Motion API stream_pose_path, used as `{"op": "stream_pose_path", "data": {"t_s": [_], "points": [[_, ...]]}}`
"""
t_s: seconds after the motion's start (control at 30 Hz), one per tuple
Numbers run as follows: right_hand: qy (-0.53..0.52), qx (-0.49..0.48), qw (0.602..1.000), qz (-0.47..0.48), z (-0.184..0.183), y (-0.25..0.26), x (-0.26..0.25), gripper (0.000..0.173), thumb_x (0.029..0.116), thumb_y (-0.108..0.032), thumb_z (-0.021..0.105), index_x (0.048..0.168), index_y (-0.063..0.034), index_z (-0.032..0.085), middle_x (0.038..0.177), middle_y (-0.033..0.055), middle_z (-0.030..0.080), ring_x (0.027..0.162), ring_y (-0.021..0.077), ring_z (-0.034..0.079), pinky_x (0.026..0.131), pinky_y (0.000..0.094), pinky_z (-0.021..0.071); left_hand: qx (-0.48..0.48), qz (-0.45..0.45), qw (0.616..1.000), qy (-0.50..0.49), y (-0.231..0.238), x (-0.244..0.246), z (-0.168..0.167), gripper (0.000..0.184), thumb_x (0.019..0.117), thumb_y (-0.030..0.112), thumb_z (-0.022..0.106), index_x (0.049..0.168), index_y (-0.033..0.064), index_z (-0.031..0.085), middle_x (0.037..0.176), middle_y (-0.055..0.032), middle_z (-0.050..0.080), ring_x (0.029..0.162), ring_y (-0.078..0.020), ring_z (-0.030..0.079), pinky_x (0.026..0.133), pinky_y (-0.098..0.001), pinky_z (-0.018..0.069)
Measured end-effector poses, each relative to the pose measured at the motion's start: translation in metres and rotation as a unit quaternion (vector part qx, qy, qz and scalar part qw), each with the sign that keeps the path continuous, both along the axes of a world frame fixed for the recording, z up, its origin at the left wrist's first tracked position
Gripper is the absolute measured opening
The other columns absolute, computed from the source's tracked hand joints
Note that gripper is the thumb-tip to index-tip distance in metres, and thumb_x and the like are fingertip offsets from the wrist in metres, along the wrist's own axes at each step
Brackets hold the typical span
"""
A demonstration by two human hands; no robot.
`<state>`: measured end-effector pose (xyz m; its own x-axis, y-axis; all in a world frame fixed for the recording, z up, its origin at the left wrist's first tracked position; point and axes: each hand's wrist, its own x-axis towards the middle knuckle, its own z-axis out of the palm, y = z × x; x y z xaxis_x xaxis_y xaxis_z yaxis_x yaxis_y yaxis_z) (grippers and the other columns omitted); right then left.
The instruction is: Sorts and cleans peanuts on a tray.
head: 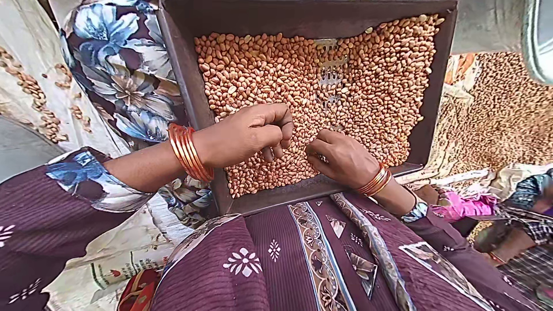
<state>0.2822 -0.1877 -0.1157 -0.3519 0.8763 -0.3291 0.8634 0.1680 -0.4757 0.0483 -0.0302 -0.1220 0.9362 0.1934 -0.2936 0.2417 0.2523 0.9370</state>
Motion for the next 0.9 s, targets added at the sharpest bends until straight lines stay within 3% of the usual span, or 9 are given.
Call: {"op": "stream_pose_path", "data": {"t_s": [0.1, 0.2, 0.27, 0.43, 0.57, 0.73, 0.83, 0.9], "points": [[0.043, -0.021, 0.999, -0.026, 0.003, 0.005, 0.005, 0.017, 0.0910, -0.019, 0.060, 0.095, -0.0077, 0.073, 0.086, 0.0081, 0.063, 0.074, 0.0213, 0.064, 0.061, 0.0372, 0.0535, 0.201, -0.037, 0.978, -0.034, -0.019, -0.002, -0.010, 0.010, 0.0934, 0.015, 0.056, 0.092, 0.0132, 0.065, 0.081, 0.0068, 0.060, 0.068, 0.0014, 0.055, 0.059, -0.0164, 0.0465], [0.126, -0.081, 0.983, -0.108, 0.008, 0.014, 0.025, 0.015, 0.0869, -0.017, 0.055, 0.091, -0.0093, 0.068, 0.083, 0.0002, 0.063, 0.071, 0.0068, 0.059, 0.061, 0.0255, 0.0490, 0.341, -0.079, 0.929, -0.123, -0.042, -0.004, -0.026, 0.015, 0.0925, 0.018, 0.058, 0.095, 0.0096, 0.070, 0.083, -0.0014, 0.059, 0.071, -0.0112, 0.059, 0.060, -0.0274, 0.0505], [0.163, -0.123, 0.968, -0.147, 0.013, 0.016, 0.037, 0.015, 0.0857, -0.014, 0.051, 0.090, -0.0112, 0.065, 0.081, -0.0028, 0.066, 0.068, 0.0028, 0.063, 0.059, 0.0230, 0.0532, 0.395, -0.088, 0.903, -0.145, -0.057, -0.005, -0.030, 0.018, 0.0947, 0.020, 0.056, 0.095, 0.0113, 0.073, 0.081, -0.0023, 0.059, 0.070, -0.0165, 0.062, 0.055, -0.0325, 0.0507], [0.127, -0.073, 0.988, -0.051, 0.012, 0.003, 0.044, 0.019, 0.0903, -0.016, 0.057, 0.093, -0.0085, 0.075, 0.088, 0.0038, 0.067, 0.080, 0.0115, 0.064, 0.071, 0.0275, 0.0540, 0.460, -0.108, 0.869, -0.148, -0.072, -0.001, -0.034, 0.026, 0.1023, 0.026, 0.053, 0.106, 0.0137, 0.076, 0.080, -0.0051, 0.063, 0.065, -0.0218, 0.064, 0.051, -0.0355, 0.0479], [0.062, -0.066, 0.996, -0.027, 0.008, -0.011, 0.041, 0.012, 0.0907, -0.016, 0.068, 0.097, -0.0105, 0.077, 0.090, 0.0073, 0.067, 0.078, 0.0203, 0.067, 0.066, 0.0373, 0.0567, 0.499, -0.135, 0.844, -0.141, -0.074, 0.006, -0.037, 0.028, 0.1044, 0.028, 0.051, 0.113, 0.0170, 0.075, 0.079, -0.0062, 0.061, 0.064, -0.0248, 0.062, 0.050, -0.0373, 0.0464], [-0.008, -0.025, 0.996, -0.090, 0.025, -0.007, 0.041, 0.009, 0.0907, -0.007, 0.069, 0.098, -0.0068, 0.074, 0.093, 0.0110, 0.070, 0.076, 0.0254, 0.070, 0.064, 0.0427, 0.0573, 0.538, -0.150, 0.815, -0.156, -0.077, 0.015, -0.033, 0.018, 0.0975, 0.004, 0.055, 0.100, 0.0062, 0.073, 0.080, -0.0107, 0.062, 0.068, -0.0282, 0.064, 0.054, -0.0392, 0.0505], [-0.030, -0.011, 0.994, -0.104, 0.030, 0.000, 0.042, 0.009, 0.0933, -0.008, 0.066, 0.099, -0.0057, 0.073, 0.090, 0.0112, 0.069, 0.074, 0.0261, 0.069, 0.064, 0.0428, 0.0562, 0.538, -0.126, 0.819, -0.154, -0.075, 0.018, -0.037, 0.015, 0.0990, 0.007, 0.056, 0.094, 0.0052, 0.070, 0.078, -0.0102, 0.063, 0.068, -0.0274, 0.066, 0.054, -0.0378, 0.0506], [-0.039, -0.002, 0.994, -0.099, 0.031, 0.005, 0.039, 0.009, 0.0944, -0.008, 0.067, 0.099, -0.0050, 0.073, 0.090, 0.0119, 0.069, 0.074, 0.0269, 0.069, 0.063, 0.0425, 0.0563, 0.510, -0.077, 0.845, -0.140, -0.072, 0.019, -0.039, 0.018, 0.1004, 0.018, 0.058, 0.092, 0.0074, 0.071, 0.078, -0.0077, 0.063, 0.070, -0.0250, 0.066, 0.055, -0.0369, 0.0513]]}}
